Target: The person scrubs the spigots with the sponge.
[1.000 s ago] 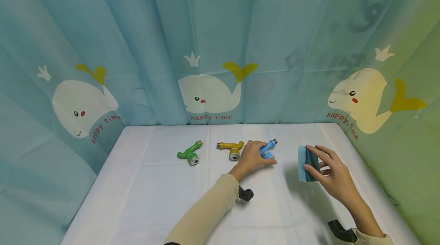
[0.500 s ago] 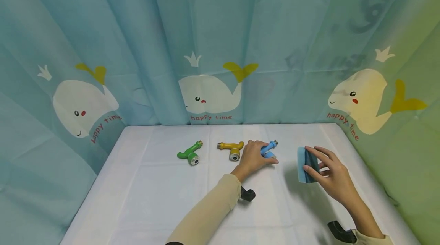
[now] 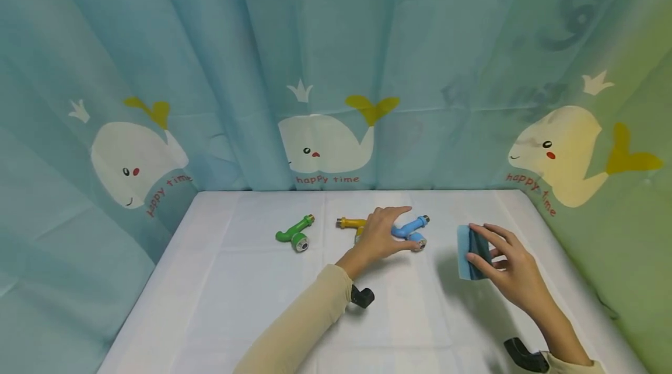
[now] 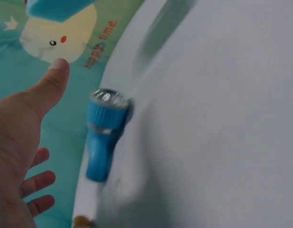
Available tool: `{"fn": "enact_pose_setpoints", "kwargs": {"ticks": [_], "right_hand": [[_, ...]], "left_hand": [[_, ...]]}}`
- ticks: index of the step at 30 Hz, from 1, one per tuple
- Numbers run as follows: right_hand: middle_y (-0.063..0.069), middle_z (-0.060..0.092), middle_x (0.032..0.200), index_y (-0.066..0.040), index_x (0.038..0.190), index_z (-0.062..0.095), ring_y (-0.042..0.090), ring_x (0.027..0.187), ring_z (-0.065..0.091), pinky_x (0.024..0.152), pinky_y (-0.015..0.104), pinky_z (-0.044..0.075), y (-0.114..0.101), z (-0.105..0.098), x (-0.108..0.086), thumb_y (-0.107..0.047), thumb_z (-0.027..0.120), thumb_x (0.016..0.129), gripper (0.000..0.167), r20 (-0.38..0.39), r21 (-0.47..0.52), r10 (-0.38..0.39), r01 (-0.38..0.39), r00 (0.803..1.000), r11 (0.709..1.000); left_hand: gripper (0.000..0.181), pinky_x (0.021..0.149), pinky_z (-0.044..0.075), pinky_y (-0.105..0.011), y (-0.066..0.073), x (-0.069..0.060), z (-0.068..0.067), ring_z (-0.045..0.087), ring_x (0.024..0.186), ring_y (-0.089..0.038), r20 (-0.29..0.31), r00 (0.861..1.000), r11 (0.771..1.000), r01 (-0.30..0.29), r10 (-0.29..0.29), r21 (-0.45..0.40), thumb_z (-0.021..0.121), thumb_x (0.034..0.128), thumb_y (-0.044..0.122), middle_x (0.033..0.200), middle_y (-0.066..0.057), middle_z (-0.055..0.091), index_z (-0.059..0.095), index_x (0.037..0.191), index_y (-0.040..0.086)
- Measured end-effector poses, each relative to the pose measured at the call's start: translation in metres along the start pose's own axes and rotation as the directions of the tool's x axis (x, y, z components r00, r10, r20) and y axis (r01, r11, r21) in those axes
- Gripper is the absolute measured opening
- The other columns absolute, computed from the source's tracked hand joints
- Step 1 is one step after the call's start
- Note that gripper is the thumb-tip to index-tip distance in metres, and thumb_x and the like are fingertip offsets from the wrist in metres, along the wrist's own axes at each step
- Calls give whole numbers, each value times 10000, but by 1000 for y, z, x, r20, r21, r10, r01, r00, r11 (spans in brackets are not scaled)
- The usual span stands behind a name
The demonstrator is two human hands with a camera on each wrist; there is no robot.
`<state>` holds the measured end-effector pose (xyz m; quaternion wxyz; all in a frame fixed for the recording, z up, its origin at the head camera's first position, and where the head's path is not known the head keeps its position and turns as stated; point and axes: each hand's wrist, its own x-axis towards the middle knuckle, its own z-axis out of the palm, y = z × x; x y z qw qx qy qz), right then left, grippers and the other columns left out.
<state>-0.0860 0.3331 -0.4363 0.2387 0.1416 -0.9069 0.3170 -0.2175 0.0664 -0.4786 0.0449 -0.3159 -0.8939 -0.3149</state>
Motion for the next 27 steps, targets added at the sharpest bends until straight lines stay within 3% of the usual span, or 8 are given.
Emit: {"fn": "enact_pose_setpoints", "kwargs": {"ticks": [5, 10, 21, 27], "right_hand": [[232, 539, 1376, -134, 1433, 616, 57, 797, 614, 646, 68, 523, 0, 2, 0, -3, 855, 803, 687, 7, 3, -2, 2, 1000, 1000], [235, 540, 1376, -133, 1431, 618, 89, 787, 626, 636, 93, 538, 1, 6, 0, 5, 858, 795, 694, 15, 8, -17, 17, 1000, 1000], [229, 533, 1388, -142, 1430, 620, 79, 792, 624, 630, 87, 531, 2, 10, -1, -17, 865, 798, 689, 35, 9, -10, 9, 999, 1000], [225, 529, 1389, -146, 1430, 617, 98, 787, 639, 619, 124, 551, 2, 13, -2, -36, 860, 814, 671, 54, 8, -4, 4, 999, 1000]], "left_hand": [[876, 1037, 454, -380, -10, -14, -21, 527, 1294, -203, -26, 998, 998, -55, 55, 7, 853, 794, 549, 1488, 37, 558, 492, 1529, 237], [871, 1051, 450, -450, -23, -30, -41, 519, 1296, -237, -45, 998, 998, -48, 46, -37, 869, 802, 494, 1500, -1, 543, 488, 1531, 208], [835, 1112, 423, -476, -57, -45, -59, 508, 1321, -240, -28, 997, 994, 76, -78, -78, 871, 818, 455, 1508, 8, 540, 491, 1531, 246], [823, 1179, 367, -507, -78, -47, -59, 470, 1390, -270, 64, 986, 986, 156, -151, -68, 871, 814, 460, 1498, -29, 544, 527, 1508, 183]]}}
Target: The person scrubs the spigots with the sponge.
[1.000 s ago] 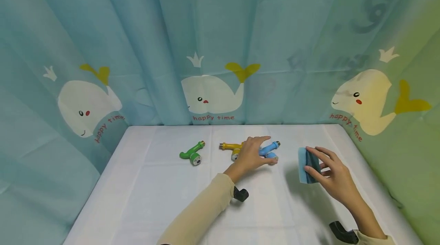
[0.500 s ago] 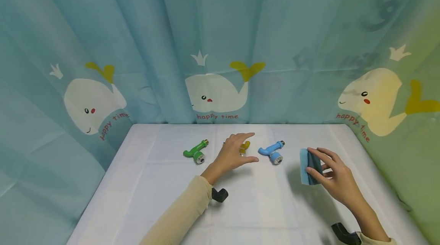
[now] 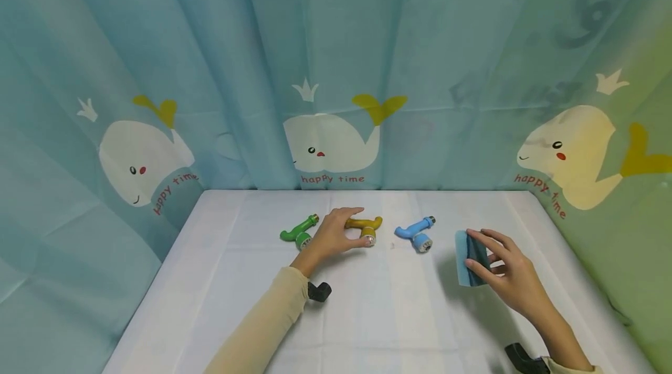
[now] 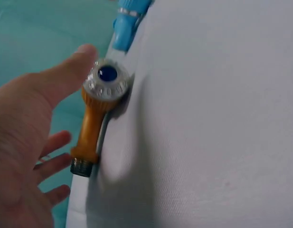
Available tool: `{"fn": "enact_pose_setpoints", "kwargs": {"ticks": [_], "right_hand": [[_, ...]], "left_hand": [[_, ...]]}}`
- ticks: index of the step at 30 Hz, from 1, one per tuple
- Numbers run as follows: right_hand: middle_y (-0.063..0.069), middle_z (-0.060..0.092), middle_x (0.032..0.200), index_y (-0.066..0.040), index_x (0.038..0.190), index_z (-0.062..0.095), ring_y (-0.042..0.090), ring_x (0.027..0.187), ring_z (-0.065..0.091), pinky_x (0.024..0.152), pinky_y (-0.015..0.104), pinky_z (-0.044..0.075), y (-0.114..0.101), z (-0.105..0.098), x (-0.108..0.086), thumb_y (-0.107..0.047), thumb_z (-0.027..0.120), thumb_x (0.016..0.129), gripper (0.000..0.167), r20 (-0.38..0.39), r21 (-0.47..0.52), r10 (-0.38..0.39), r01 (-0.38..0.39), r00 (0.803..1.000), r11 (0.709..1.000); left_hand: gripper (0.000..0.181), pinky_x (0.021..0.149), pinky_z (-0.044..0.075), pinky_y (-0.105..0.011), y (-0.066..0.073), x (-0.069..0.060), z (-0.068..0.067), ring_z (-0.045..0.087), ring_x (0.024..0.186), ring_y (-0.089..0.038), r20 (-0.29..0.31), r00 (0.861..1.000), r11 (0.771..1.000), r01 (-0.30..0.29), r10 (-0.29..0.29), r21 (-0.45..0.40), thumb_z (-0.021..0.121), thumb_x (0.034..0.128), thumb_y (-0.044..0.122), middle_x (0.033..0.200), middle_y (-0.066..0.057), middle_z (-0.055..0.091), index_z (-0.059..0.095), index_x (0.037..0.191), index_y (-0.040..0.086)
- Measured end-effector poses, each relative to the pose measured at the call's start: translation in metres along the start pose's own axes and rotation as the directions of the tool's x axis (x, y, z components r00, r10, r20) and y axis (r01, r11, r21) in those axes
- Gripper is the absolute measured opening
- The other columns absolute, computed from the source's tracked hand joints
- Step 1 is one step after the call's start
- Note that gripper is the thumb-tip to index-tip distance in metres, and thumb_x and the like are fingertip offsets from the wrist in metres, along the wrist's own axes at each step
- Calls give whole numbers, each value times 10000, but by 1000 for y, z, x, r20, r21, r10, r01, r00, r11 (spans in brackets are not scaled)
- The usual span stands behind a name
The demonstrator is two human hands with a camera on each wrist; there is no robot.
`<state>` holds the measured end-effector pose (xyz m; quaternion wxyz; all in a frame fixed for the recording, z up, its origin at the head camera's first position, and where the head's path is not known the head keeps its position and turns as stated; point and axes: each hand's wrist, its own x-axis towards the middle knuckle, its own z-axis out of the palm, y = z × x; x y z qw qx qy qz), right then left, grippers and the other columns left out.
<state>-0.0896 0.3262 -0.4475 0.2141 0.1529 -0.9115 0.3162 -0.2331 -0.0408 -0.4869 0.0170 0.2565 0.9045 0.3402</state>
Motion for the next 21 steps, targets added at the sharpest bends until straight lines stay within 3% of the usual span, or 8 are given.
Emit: {"fn": "enact_pose_setpoints", "kwargs": {"ticks": [5, 13, 21], "right_hand": [[229, 526, 1394, -153, 1430, 618, 132, 780, 642, 599, 192, 576, -1, 0, -2, -58, 856, 828, 654, 13, 6, 20, -20, 1000, 1000], [219, 529, 1401, -165, 1430, 619, 106, 786, 633, 598, 222, 584, -1, 1, -6, -65, 859, 826, 658, 18, 3, 35, -35, 999, 999], [218, 536, 1394, -159, 1426, 623, 80, 795, 624, 600, 250, 598, -2, 3, -7, -70, 858, 830, 647, 27, 6, 41, -41, 999, 999]], "left_hand": [[811, 1194, 357, -468, -7, 5, 4, 458, 1393, -259, 103, 994, 999, 24, -27, 24, 859, 821, 474, 1492, -29, 549, 542, 1495, 155], [742, 1027, 458, -420, -5, 9, 9, 536, 1140, -200, 74, 996, 994, 40, -48, 103, 804, 834, 562, 1297, -6, 665, 630, 1418, 137], [709, 938, 478, -341, 5, 13, 10, 513, 1033, -156, 100, 991, 989, 75, -89, 130, 813, 816, 555, 1131, -1, 641, 674, 1351, 110]]}}
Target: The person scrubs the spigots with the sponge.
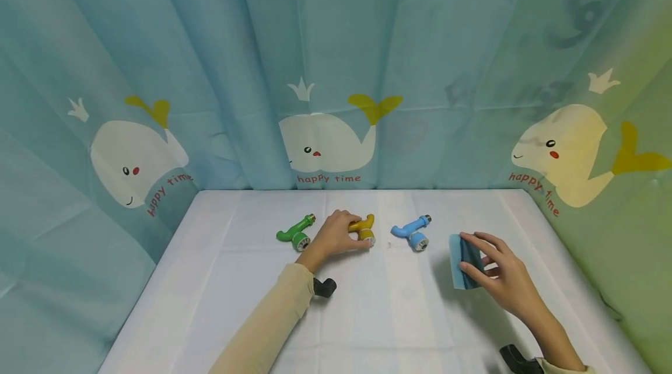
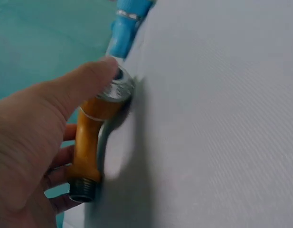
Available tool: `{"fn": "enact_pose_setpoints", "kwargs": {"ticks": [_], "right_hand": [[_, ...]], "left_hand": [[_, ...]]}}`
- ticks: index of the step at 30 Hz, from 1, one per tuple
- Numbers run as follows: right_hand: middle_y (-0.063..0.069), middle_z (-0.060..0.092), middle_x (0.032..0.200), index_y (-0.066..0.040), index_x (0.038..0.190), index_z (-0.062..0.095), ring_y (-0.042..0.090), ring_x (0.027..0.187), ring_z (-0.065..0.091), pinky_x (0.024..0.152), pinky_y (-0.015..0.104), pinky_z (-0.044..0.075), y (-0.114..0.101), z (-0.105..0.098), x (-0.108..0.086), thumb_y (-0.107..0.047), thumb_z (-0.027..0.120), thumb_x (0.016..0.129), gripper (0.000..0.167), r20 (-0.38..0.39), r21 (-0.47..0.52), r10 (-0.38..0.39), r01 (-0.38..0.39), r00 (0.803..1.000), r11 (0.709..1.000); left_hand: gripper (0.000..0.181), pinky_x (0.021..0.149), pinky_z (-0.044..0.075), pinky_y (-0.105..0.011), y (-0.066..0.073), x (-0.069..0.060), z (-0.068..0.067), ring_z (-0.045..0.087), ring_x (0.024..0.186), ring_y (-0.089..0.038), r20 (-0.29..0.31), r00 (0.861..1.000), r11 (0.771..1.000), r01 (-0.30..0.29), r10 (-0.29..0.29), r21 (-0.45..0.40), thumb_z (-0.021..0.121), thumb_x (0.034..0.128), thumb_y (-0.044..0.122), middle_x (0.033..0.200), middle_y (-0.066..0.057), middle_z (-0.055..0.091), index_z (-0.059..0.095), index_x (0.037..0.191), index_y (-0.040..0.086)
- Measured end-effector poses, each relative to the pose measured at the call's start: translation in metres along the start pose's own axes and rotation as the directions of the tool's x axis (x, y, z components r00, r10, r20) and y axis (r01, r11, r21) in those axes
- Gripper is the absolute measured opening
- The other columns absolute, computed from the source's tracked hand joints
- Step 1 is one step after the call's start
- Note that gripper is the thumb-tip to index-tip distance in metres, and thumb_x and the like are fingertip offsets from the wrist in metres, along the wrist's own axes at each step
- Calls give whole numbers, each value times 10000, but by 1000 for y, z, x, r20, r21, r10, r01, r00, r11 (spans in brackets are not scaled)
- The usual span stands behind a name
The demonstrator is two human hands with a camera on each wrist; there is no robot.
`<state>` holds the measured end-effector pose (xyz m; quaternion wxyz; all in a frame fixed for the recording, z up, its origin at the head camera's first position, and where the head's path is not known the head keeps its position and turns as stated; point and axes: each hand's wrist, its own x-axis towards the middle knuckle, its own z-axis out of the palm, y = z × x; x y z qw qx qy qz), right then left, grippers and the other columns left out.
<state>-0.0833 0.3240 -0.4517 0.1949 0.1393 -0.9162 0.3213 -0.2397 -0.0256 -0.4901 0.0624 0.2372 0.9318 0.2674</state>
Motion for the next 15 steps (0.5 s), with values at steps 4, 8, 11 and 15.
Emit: {"fn": "enact_pose_setpoints", "kwargs": {"ticks": [4, 8, 11, 15], "right_hand": [[220, 537, 1393, -158, 1426, 622, 94, 790, 626, 597, 268, 602, -1, 0, 0, -76, 859, 830, 646, 0, -4, 2, -2, 1000, 1000], [218, 532, 1398, -158, 1430, 619, 109, 791, 626, 600, 264, 600, -2, 1, -1, -83, 857, 835, 645, 5, -3, 11, -11, 1000, 1000], [221, 531, 1399, -156, 1428, 620, 108, 789, 623, 596, 254, 595, -3, 0, -1, -82, 856, 836, 642, 4, 0, 12, -12, 1000, 1000], [222, 536, 1391, -152, 1420, 626, 102, 778, 620, 581, 244, 587, -3, -1, -3, -74, 857, 832, 636, -4, 5, 12, -12, 1000, 1000]], "left_hand": [[689, 909, 503, -322, 2, 1, -2, 517, 993, -149, 3, 1000, 1000, -13, 13, 22, 844, 796, 522, 1071, 9, 620, 689, 1313, 94], [667, 907, 511, -322, 3, 2, -4, 520, 980, -151, 2, 1000, 999, -22, 22, 27, 861, 791, 493, 1055, 7, 617, 693, 1290, 84], [670, 930, 521, -329, 5, 0, -5, 543, 1001, -158, -12, 1000, 1000, -25, 25, -8, 870, 792, 471, 1093, -6, 638, 680, 1305, 84], [685, 963, 540, -336, 9, -3, -8, 583, 1066, -183, -46, 998, 994, -36, 31, -107, 879, 794, 433, 1199, -34, 650, 647, 1341, 92]]}}
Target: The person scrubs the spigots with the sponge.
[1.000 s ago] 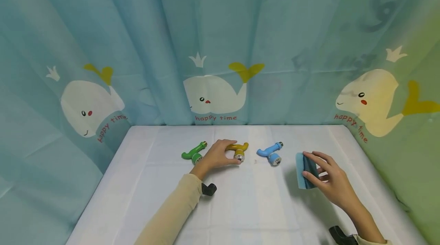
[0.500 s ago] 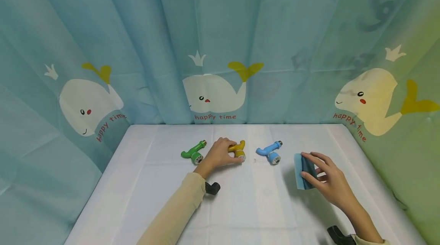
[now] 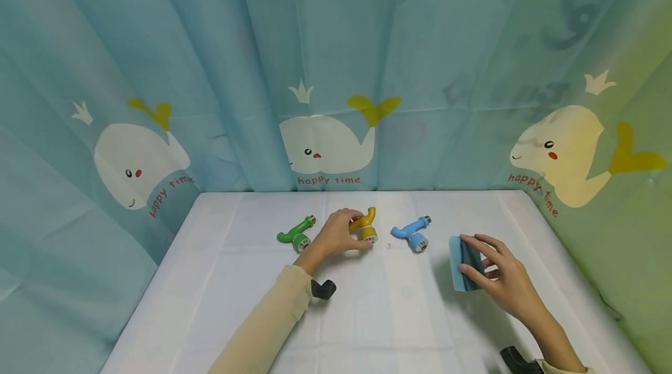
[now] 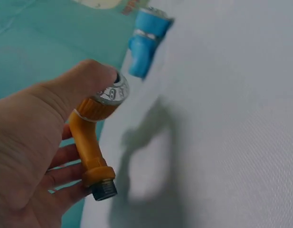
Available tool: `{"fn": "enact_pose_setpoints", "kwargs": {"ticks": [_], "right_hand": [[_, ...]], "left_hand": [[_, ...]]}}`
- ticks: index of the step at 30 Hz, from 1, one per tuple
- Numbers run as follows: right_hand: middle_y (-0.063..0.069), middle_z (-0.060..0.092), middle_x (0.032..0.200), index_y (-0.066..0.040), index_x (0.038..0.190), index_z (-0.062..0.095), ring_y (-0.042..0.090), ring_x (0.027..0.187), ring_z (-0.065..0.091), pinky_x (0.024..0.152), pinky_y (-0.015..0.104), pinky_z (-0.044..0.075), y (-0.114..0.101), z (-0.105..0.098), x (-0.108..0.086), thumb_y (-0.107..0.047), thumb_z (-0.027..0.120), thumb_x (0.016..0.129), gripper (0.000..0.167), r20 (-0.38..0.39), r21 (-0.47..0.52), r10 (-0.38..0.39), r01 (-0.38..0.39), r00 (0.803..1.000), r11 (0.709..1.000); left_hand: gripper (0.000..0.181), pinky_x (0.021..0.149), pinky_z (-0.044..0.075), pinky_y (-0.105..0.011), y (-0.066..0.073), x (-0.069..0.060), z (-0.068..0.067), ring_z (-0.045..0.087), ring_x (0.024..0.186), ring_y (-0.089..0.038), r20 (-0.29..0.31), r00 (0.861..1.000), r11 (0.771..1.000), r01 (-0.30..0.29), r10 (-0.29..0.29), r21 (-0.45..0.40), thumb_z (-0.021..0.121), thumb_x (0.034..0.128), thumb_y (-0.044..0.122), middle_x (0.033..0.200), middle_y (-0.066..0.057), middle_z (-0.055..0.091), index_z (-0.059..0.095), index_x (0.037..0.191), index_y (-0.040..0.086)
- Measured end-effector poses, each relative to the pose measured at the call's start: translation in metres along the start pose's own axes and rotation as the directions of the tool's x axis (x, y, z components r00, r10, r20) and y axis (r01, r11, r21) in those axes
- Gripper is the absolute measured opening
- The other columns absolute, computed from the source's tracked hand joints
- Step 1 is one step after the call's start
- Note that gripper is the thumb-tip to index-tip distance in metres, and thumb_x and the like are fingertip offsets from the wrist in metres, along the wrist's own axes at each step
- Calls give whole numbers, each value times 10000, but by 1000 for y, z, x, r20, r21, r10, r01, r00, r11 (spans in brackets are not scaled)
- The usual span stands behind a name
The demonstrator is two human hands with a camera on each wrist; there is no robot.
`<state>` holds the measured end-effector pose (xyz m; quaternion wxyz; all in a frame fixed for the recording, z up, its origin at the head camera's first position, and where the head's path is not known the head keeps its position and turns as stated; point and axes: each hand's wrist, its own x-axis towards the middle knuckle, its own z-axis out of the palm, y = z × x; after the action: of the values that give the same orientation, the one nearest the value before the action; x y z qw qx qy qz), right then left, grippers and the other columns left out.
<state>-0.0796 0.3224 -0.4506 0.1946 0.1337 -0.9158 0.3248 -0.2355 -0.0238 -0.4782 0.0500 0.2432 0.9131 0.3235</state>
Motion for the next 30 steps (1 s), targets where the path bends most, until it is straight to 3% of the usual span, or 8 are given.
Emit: {"fn": "enact_pose_setpoints", "kwargs": {"ticks": [7, 11, 15, 23, 30], "right_hand": [[215, 538, 1390, -152, 1413, 631, 91, 770, 618, 587, 218, 581, 2, 2, 0, -80, 855, 837, 623, -5, 2, 6, -6, 1000, 1000], [214, 538, 1391, -155, 1415, 629, 94, 776, 623, 598, 207, 582, 2, 3, 0, -86, 856, 838, 623, -3, 0, 6, -6, 1000, 1000], [211, 542, 1387, -158, 1410, 634, 91, 776, 625, 592, 221, 585, 2, 4, -1, -85, 862, 829, 628, -9, 6, 1, -1, 1000, 1000], [219, 544, 1383, -146, 1406, 635, 86, 770, 625, 579, 251, 593, 2, 6, 1, -66, 871, 811, 646, -23, 16, -35, 35, 999, 999], [219, 547, 1380, -146, 1410, 632, 123, 778, 644, 594, 249, 597, -4, 9, 5, -78, 863, 825, 632, -18, 33, -38, 38, 999, 999]], "left_hand": [[620, 904, 556, -331, 8, -8, -7, 598, 1054, -192, -84, 996, 983, -7, -9, -182, 868, 801, 411, 1221, 3, 677, 660, 1312, 130], [724, 892, 556, -330, 10, -11, -11, 601, 1038, -193, -120, 993, 970, -24, -6, -242, 866, 807, 370, 1190, -35, 661, 585, 1428, 126], [855, 982, 555, -325, 11, -14, -13, 618, 1088, -226, -137, 991, 948, -39, -5, -315, 863, 818, 273, 1234, -88, 627, 446, 1548, 120], [863, 1033, 538, -398, 14, -21, -17, 616, 1198, -328, -109, 994, 860, -54, -2, -508, 849, 819, 129, 1291, -159, 555, 386, 1547, 129], [847, 1041, 529, -394, 17, -31, -22, 604, 1253, -314, -77, 996, 798, -19, -34, -603, 840, 815, 87, 1359, -174, 526, 330, 1490, 139]]}}
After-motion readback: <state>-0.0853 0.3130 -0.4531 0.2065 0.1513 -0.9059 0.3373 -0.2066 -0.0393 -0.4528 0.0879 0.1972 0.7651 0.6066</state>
